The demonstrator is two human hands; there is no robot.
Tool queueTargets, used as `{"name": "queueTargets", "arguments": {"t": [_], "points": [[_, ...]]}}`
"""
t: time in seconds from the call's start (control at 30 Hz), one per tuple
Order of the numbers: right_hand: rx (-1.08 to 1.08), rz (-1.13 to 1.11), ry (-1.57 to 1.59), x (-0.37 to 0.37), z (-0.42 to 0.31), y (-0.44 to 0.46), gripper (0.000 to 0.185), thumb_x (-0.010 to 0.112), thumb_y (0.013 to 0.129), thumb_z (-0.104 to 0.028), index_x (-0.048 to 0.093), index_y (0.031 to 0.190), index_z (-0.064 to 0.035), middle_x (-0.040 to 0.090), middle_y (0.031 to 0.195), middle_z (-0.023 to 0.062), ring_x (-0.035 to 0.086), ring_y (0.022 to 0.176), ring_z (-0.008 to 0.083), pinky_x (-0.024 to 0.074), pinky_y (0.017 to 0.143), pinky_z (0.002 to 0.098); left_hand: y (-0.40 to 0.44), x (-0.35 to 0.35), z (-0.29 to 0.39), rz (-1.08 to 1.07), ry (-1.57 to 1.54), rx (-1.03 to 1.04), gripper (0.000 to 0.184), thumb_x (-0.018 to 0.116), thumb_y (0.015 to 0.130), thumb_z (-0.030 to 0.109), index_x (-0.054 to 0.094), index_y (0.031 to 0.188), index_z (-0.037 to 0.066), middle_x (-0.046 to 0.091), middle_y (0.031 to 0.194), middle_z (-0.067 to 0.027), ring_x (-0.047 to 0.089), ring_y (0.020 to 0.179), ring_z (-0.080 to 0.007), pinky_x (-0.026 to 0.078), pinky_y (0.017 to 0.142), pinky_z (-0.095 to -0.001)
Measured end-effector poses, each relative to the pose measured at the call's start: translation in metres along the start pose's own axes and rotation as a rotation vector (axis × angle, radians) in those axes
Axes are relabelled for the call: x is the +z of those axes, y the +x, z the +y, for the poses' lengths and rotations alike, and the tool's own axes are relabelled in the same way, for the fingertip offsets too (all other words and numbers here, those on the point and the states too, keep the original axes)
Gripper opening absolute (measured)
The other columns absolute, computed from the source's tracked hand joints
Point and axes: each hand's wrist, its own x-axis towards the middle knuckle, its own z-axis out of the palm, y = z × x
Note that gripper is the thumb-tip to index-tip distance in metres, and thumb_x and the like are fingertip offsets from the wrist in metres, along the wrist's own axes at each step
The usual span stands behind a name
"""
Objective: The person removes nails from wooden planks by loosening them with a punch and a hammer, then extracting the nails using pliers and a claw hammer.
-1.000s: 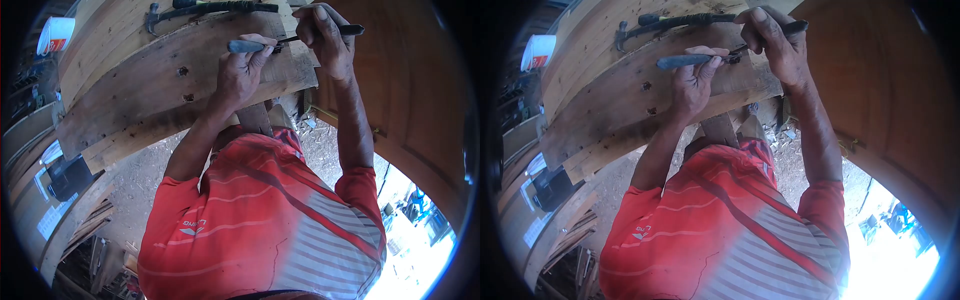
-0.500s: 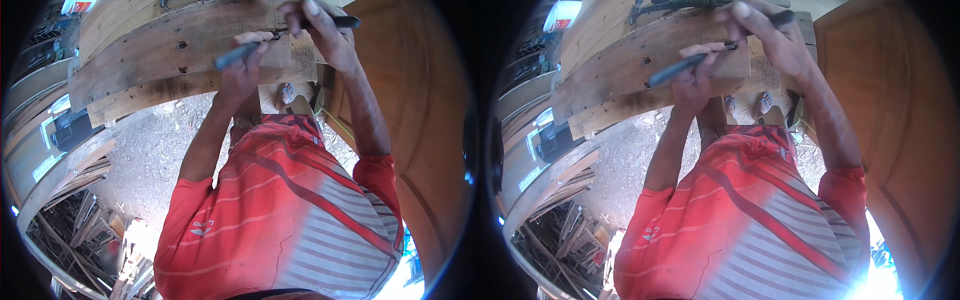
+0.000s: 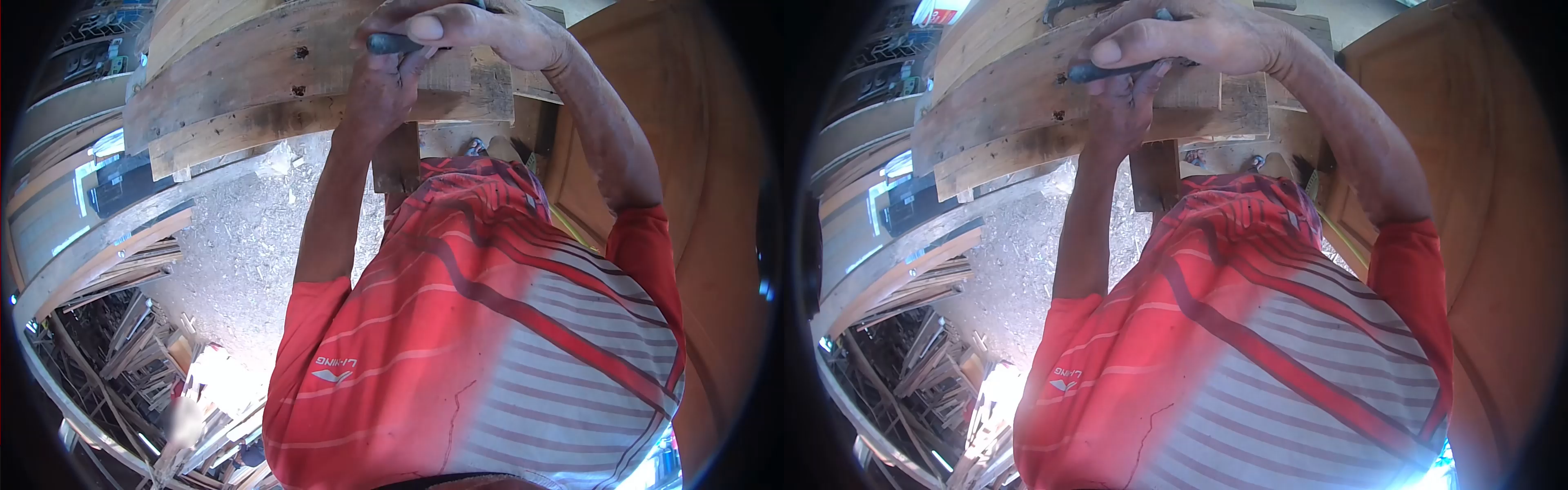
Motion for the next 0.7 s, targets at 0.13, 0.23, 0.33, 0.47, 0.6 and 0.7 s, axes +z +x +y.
{"name": "queueTargets", "arguments": {"t": [0.13, 0.23, 0.33, 0.47, 0.6, 0.7], "points": [[-0.066, -0.011, 0.161, 0.005, 0.024, 0.000, 0.052, 0.061, 0.103, -0.046, 0.070, 0.109, 0.0046, 0.070, 0.096, 0.0068, 0.064, 0.094, 0.0137, 0.0516, 0.085, 0.0280, -0.001, 0.009, -0.009, 0.046, -0.051, 0.043, 0.025, 0.068, 0.100, 0.017, 0.066, 0.122, 0.005, 0.074, 0.098, -0.0163, 0.073, 0.092, -0.0359, 0.056, 0.077, -0.0445], [-0.054, 0.019, 0.106, 0.007, 0.026, 0.001, 0.049, 0.060, 0.105, -0.046, 0.069, 0.099, 0.0021, 0.067, 0.091, 0.0037, 0.061, 0.089, 0.0099, 0.0505, 0.080, 0.0271, -0.004, 0.006, -0.017, -0.008, -0.001, 0.049, 0.025, 0.071, 0.098, 0.017, 0.066, 0.120, 0.006, 0.074, 0.097, -0.0157, 0.073, 0.091, -0.0363, 0.056, 0.077, -0.0453], [-0.065, 0.061, 0.047, 0.013, 0.017, 0.004, 0.055, 0.055, 0.106, -0.051, 0.069, 0.092, 0.0005, 0.066, 0.084, 0.0035, 0.060, 0.080, 0.0094, 0.0488, 0.072, 0.0270, -0.005, 0.007, -0.024, -0.019, -0.103, -0.026, 0.031, 0.076, 0.094, 0.022, 0.066, 0.119, 0.006, 0.074, 0.100, -0.0163, 0.073, 0.095, -0.0370, 0.056, 0.080, -0.0460], [-0.117, 0.099, -0.152, 0.015, 0.016, 0.009, 0.055, 0.051, 0.107, -0.050, 0.071, 0.103, 0.0006, 0.058, 0.076, 0.0014, 0.053, 0.071, 0.0098, 0.0433, 0.065, 0.0276, 0.001, -0.001, -0.034, -0.107, -0.062, -0.065, 0.051, 0.085, 0.084, 0.034, 0.067, 0.121, 0.004, 0.069, 0.124, -0.0189, 0.066, 0.116, -0.0355, 0.053, 0.097, -0.0480], [-0.102, -0.039, -0.224, 0.004, 0.019, 0.012, 0.080, 0.042, 0.101, -0.071, 0.065, 0.101, 0.0048, 0.058, 0.084, 0.0045, 0.056, 0.076, 0.0135, 0.0422, 0.070, 0.0304, -0.004, 0.010, -0.065, -0.044, 0.227, 0.012, 0.066, 0.088, 0.076, 0.046, 0.070, 0.123, 0.003, 0.060, 0.144, -0.0147, 0.054, 0.135, -0.0294, 0.041, 0.114, -0.0467], [-0.087, -0.031, -0.259, 0.003, 0.019, 0.017, 0.078, 0.039, 0.103, -0.070, 0.065, 0.095, 0.0030, 0.058, 0.083, 0.0042, 0.056, 0.076, 0.0134, 0.0425, 0.068, 0.0307, -0.007, 0.008, -0.037, 0.079, 0.348, -0.019, 0.070, 0.086, 0.074, 0.053, 0.072, 0.122, 0.004, 0.059, 0.147, -0.0094, 0.051, 0.140, -0.0256, 0.036, 0.120, -0.0445]]}}
